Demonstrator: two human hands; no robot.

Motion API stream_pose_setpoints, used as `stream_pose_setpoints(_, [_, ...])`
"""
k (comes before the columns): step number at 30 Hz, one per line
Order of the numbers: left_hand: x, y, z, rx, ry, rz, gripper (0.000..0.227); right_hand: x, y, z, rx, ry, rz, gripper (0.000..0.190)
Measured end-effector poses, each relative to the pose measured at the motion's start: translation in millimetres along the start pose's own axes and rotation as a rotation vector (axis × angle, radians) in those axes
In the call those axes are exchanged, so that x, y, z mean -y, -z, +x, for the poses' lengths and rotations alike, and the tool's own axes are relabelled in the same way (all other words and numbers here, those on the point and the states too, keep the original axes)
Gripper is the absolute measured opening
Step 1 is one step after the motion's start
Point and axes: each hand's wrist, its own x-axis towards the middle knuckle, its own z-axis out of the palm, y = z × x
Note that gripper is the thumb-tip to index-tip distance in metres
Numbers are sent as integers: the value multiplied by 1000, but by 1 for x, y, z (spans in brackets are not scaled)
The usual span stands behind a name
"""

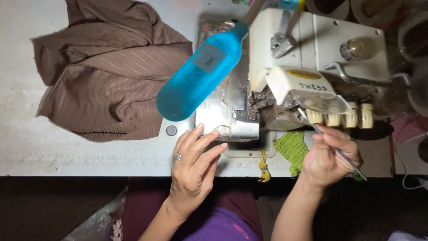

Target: Threading an industrial overlock sewing machine using tweezers to guide the thread through tensioners and guides.

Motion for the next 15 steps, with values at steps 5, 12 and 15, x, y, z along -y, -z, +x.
stream_pose_setpoints(5, [1,0,1,-11,-24,-5,22,0,5,1,-18,6,-37,25])
stream_pose_setpoints(12, [1,1,0,-1,-23,-11,23,-4,14,-1,-8,4,-86,21])
stream_pose_setpoints(15, [0,1,1,-6,-21,-21,23,-2,9,0,-19,3,-83,20])
